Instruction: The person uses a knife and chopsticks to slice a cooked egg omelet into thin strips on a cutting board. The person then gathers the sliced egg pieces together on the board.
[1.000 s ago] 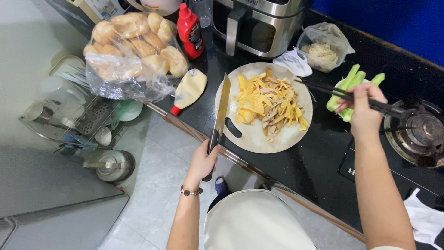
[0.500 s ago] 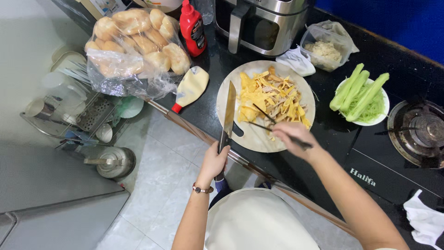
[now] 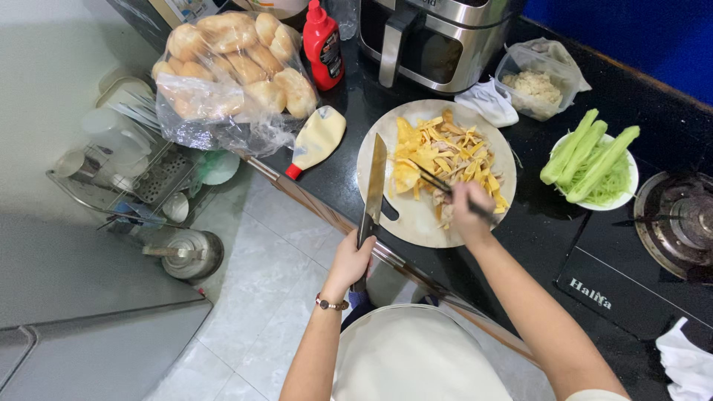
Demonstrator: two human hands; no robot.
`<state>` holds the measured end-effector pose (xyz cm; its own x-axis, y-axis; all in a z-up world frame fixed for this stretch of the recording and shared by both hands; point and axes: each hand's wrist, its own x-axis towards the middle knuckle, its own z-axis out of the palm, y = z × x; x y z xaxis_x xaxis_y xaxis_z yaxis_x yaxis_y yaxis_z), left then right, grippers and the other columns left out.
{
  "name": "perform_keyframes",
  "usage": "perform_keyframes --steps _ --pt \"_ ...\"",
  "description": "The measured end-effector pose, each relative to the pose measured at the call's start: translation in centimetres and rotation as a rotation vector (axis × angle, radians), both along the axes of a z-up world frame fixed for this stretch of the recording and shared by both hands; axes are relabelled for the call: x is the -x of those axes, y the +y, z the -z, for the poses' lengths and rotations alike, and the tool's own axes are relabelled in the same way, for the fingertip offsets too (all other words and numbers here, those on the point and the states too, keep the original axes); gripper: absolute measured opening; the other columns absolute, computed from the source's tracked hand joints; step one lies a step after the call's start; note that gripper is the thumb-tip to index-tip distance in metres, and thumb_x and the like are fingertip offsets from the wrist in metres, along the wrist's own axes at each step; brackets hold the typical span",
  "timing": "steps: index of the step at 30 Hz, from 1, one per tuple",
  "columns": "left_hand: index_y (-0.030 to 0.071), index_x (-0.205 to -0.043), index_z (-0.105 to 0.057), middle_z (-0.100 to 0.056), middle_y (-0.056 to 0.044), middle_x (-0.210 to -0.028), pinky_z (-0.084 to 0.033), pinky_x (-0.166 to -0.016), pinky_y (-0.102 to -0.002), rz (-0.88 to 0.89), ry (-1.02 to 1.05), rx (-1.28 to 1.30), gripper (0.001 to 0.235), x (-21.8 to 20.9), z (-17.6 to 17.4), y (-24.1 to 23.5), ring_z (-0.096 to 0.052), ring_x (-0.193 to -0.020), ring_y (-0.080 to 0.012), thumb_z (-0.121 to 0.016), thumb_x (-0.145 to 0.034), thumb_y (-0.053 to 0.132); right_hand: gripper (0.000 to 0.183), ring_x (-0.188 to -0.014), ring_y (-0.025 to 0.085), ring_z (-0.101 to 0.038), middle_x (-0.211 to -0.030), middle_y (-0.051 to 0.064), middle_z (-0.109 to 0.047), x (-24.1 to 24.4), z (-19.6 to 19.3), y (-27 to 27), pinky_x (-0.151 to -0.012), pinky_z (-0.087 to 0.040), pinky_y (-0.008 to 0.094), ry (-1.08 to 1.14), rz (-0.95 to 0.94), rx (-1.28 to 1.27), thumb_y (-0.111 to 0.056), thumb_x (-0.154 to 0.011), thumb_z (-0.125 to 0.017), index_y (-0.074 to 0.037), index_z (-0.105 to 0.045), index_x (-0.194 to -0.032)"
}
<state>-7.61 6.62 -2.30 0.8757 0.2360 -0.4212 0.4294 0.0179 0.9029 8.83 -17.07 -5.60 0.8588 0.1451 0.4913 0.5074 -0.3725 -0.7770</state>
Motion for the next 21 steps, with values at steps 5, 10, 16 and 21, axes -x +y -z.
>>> perform_keyframes --steps 5,10,16,21 --pt "0.002 -0.097 -0.060 -0.059 -0.004 -0.057 -0.046 -0.040 -0.032 0.000 0.015 -0.023 0.020 0.3 0.1 -0.2 -0.057 -0.041 -0.0146 -0.059 -0.098 0.022 0.030 -0.062 0.020 -0.066 -0.075 0.011 -0.065 -3.5 0.6 -1.2 -0.060 -0.060 0.036 0.382 0.085 -0.673 -0.022 -0.115 -0.045 -0.001 -0.052 -0.095" --pt "0.002 -0.094 -0.056 -0.058 -0.004 -0.058 -0.045 -0.039 -0.033 0.015 0.000 0.044 0.022 0.4 0.9 -1.8 -0.056 -0.040 -0.0158 -0.059 -0.099 0.023 0.034 -0.056 0.023 -0.063 -0.073 0.014 -0.063 -5.2 -0.6 -3.1 -0.056 -0.061 0.041 0.388 0.134 -0.861 -0.025 -0.115 -0.044 -0.001 -0.050 -0.092" --pt "0.001 -0.091 -0.051 -0.058 -0.010 -0.058 -0.048 -0.041 -0.038 0.092 0.008 -0.142 0.027 0.0 0.7 -5.0 -0.060 -0.041 -0.0212 -0.061 -0.098 0.025 0.035 -0.061 0.026 -0.066 -0.073 0.017 -0.062 -7.1 -2.9 -5.0 -0.061 -0.062 0.044 0.382 0.114 -0.981 -0.028 -0.115 -0.047 0.001 -0.052 -0.097" --pt "-0.003 -0.092 -0.054 -0.060 -0.014 -0.058 -0.050 -0.045 -0.041 0.077 0.030 -0.162 0.030 0.7 -0.3 -4.5 -0.063 -0.044 -0.0258 -0.060 -0.097 0.026 0.033 -0.063 0.025 -0.067 -0.074 0.017 -0.063 -7.6 -5.4 -5.6 -0.064 -0.064 0.045 0.374 0.075 -1.019 -0.029 -0.114 -0.046 0.001 -0.052 -0.102"
